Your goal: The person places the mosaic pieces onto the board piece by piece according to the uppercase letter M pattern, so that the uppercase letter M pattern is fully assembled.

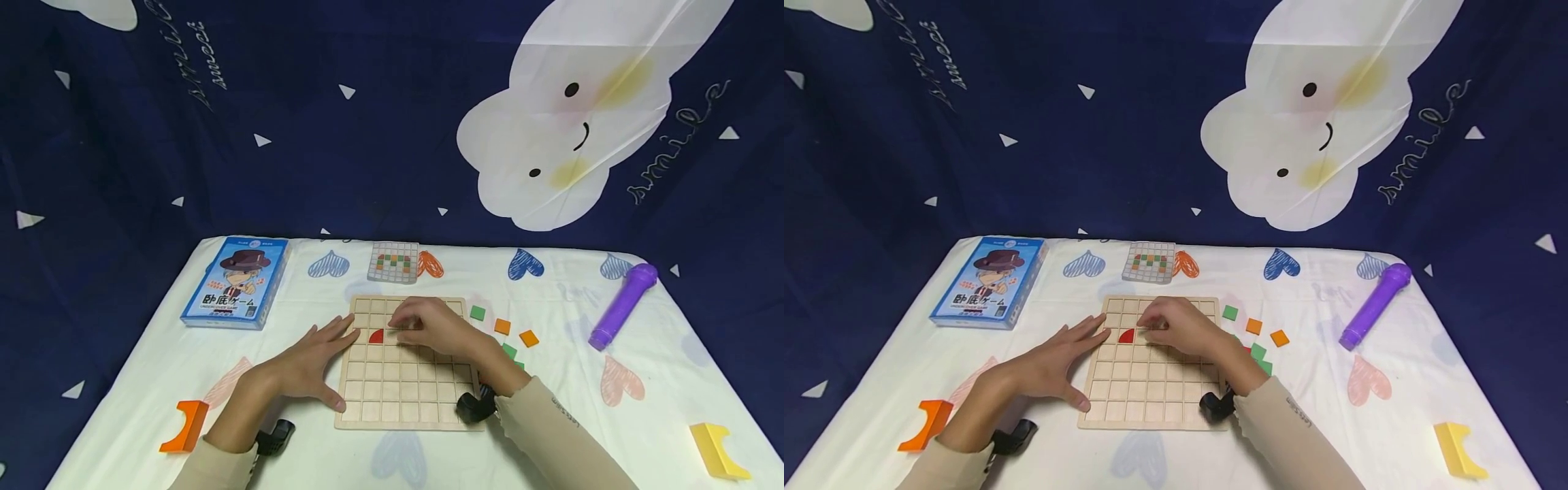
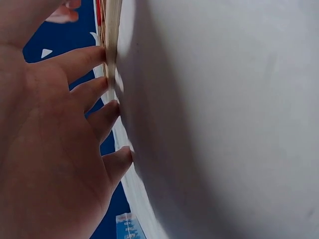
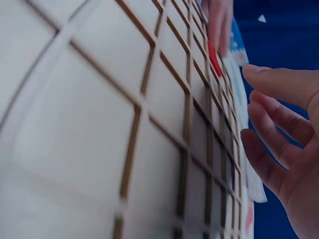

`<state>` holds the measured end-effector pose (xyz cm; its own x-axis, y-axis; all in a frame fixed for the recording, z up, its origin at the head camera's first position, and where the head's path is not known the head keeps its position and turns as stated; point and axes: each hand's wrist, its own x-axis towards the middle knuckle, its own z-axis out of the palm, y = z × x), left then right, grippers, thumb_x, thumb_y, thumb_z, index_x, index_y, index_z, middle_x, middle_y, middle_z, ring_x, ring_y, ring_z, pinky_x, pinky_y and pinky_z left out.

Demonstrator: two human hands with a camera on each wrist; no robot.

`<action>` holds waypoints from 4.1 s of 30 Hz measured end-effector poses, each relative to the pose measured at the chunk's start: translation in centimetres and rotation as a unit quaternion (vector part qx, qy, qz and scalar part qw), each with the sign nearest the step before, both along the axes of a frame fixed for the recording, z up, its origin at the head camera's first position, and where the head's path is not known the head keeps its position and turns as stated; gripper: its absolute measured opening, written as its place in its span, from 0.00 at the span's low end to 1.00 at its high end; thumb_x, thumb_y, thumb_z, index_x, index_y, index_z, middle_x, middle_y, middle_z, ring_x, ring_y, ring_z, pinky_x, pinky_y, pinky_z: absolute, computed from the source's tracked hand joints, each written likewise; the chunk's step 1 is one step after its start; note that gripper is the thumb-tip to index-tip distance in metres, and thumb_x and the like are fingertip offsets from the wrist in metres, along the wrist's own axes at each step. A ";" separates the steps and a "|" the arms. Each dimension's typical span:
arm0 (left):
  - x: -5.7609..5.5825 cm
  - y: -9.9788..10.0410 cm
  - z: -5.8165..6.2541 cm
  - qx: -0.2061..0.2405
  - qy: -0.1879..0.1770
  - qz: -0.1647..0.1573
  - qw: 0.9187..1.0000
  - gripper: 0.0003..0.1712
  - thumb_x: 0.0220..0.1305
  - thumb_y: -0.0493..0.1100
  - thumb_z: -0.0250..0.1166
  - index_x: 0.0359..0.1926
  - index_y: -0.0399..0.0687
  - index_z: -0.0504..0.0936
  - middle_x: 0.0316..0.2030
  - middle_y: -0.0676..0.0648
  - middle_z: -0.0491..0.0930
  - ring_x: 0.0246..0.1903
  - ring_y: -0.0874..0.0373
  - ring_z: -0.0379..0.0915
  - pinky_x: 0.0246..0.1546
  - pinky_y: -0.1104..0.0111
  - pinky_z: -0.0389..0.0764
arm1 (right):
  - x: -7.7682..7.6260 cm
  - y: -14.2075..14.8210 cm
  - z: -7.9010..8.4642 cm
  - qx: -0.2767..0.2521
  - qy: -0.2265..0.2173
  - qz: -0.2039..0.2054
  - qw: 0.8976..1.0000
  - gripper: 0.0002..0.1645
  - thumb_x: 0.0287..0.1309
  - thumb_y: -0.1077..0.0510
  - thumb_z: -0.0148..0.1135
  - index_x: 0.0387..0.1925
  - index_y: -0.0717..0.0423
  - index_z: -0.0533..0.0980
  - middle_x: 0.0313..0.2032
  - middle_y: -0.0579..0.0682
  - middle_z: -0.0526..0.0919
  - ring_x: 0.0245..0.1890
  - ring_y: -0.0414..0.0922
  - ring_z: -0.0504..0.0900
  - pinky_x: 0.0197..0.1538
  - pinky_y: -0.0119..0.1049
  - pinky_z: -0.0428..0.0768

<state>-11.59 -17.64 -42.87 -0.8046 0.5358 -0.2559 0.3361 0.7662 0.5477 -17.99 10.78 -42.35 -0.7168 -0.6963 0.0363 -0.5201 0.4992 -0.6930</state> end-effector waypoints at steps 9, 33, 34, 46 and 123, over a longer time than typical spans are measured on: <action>0.1 0.1 0.2 0.003 0.010 -0.006 1.000 0.71 0.35 0.63 0.84 0.78 0.44 0.60 0.83 0.43 0.45 0.82 0.38 0.39 0.80 0.38 0.44 | -0.1 5.6 1.4 0.008 0.009 -0.058 0.998 0.13 0.62 0.60 0.70 0.49 0.53 0.85 0.48 0.48 0.89 0.45 0.44 0.85 0.46 0.32 0.85; 0.1 0.2 0.5 -0.016 0.013 -0.001 1.000 0.70 0.36 0.65 0.83 0.78 0.48 0.61 0.83 0.45 0.46 0.81 0.37 0.42 0.78 0.34 0.49 | -1.2 13.4 -0.6 0.036 -0.027 -0.168 0.985 0.16 0.59 0.58 0.73 0.50 0.49 0.85 0.53 0.51 0.88 0.48 0.46 0.85 0.50 0.37 0.85; 0.1 0.2 0.5 -0.013 0.012 -0.002 1.000 0.70 0.36 0.65 0.83 0.78 0.48 0.61 0.83 0.45 0.46 0.81 0.37 0.41 0.78 0.34 0.49 | -1.2 13.5 -0.8 0.037 -0.030 -0.168 0.985 0.17 0.58 0.58 0.73 0.50 0.48 0.85 0.53 0.51 0.87 0.47 0.46 0.85 0.49 0.37 0.85; 0.1 0.0 0.1 -0.001 0.019 -0.014 1.000 0.70 0.38 0.64 0.83 0.78 0.43 0.60 0.83 0.44 0.46 0.82 0.37 0.39 0.80 0.36 0.44 | -1.4 13.5 -1.9 0.041 0.012 -0.149 0.988 0.14 0.56 0.60 0.75 0.46 0.49 0.86 0.49 0.48 0.88 0.46 0.43 0.81 0.49 0.33 0.83; 0.1 -0.1 0.2 0.003 0.023 -0.011 1.000 0.70 0.37 0.64 0.83 0.78 0.42 0.60 0.82 0.42 0.47 0.82 0.37 0.40 0.80 0.37 0.45 | -1.0 4.4 -0.7 -0.048 -0.022 -0.078 0.996 0.12 0.60 0.60 0.72 0.46 0.52 0.88 0.52 0.51 0.88 0.44 0.42 0.88 0.44 0.28 0.87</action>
<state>-11.48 -17.70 -42.65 -0.8034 0.5551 -0.2155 0.3784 0.7553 0.5351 -18.94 15.17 -43.06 -0.8185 -0.5710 0.0632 -0.4091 0.5020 -0.7620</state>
